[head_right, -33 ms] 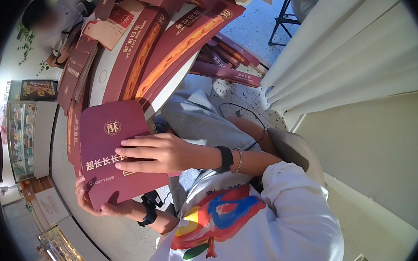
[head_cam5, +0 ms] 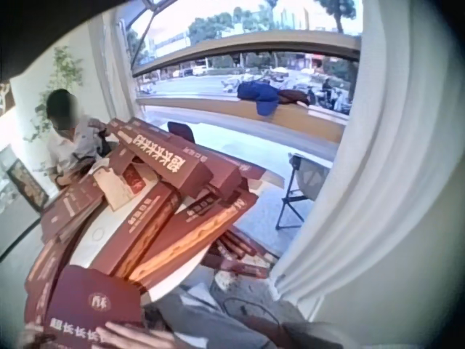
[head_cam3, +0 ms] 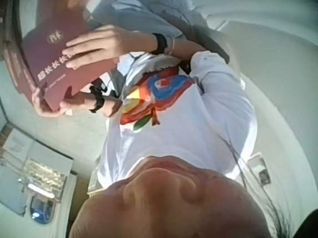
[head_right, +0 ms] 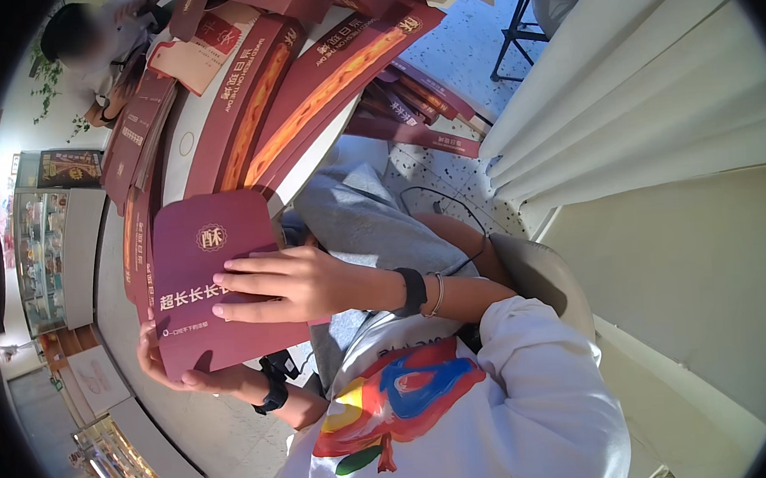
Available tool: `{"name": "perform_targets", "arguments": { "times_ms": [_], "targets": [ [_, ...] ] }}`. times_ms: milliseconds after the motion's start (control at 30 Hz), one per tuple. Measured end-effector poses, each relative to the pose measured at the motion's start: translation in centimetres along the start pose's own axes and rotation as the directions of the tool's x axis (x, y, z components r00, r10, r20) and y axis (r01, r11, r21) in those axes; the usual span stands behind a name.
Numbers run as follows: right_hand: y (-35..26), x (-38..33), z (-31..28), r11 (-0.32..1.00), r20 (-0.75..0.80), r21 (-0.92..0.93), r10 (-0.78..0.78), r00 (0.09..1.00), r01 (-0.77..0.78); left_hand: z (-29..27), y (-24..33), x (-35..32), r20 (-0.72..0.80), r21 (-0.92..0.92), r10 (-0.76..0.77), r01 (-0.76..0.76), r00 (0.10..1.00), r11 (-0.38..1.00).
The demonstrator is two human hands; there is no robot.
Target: The person assembles multiple long, flat, maroon cardboard boxes by folding the flaps and securing them with adhesive tape. The person works at a table, handling the boxes one at a time, folding the sides, and applying tape to close them.
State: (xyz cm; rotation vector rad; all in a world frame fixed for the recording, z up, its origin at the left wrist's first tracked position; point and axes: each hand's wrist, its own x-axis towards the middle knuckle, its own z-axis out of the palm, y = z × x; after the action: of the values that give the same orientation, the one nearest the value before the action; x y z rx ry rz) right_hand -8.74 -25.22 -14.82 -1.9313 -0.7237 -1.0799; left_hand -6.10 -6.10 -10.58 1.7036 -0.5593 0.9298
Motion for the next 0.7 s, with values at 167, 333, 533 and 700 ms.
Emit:
{"name": "perform_targets", "arguments": {
  "times_ms": [167, 333, 533, 700],
  "targets": [
    [0.0, -0.3, -0.1, 0.998, -0.028, -0.062, -0.028, 0.999, 0.026, 3.9, 3.5, 0.0, -0.069, 0.033, -0.242, 0.245, 0.968, 0.969],
    [-1.0, 1.5, -0.4, 0.997, -0.051, -0.077, -0.013, 0.999, 0.01, 4.4, 3.8, -4.4, 0.043, -0.235, -0.449, 0.446, 0.892, 0.864],
    [-1.1, 2.3, 0.7, 0.994, -0.069, 0.104, 0.048, 0.996, -0.04, 3.2, 3.8, -6.8, 0.177, -0.489, -0.693, 0.674, 0.698, 0.554],
    [-0.5, 2.7, 2.9, 0.999, -0.043, 0.045, -0.026, 0.999, 0.028, 2.8, 3.4, -5.3, 0.494, -0.457, -0.59, 0.768, 0.639, 0.449]
  ]
}}
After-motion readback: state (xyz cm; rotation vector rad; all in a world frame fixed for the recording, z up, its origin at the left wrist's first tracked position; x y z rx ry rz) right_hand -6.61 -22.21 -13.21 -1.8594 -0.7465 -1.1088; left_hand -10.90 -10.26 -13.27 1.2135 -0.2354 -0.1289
